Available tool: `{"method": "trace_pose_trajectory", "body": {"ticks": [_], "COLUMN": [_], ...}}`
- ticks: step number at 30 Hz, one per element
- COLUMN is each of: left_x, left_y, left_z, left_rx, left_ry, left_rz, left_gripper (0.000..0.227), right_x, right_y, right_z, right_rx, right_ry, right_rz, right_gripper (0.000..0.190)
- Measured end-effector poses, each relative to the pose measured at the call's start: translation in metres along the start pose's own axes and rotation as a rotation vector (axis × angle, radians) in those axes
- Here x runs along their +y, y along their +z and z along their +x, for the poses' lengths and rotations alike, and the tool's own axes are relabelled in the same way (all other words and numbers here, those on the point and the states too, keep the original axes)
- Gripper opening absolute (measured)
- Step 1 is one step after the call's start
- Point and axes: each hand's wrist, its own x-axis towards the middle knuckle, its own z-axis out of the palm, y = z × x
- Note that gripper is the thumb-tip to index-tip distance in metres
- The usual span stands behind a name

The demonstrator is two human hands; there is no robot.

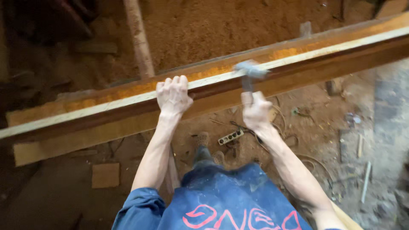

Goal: The person uses a hammer to drive nails into a long wooden plank positioned on a workbench. They repeatedly strike the plank along its length, adjusting grip and position as needed.

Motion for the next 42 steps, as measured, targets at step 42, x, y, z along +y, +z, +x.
{"method": "trace_pose_trajectory", "body": {"ticks": [42], "left_x": [0.203], "left_y": [0.058], "left_z": [0.083], "left_rx": [-0.013], "left_ry": [0.071], "left_rz": [-0.036], "left_gripper": [0.032], "right_x": [0.118], "right_y": [-0.162], "right_z": [0.059], "right_rx": [0.152], "right_ry": [0.135], "right_rz": [-0.270], "right_gripper": [0.045]}}
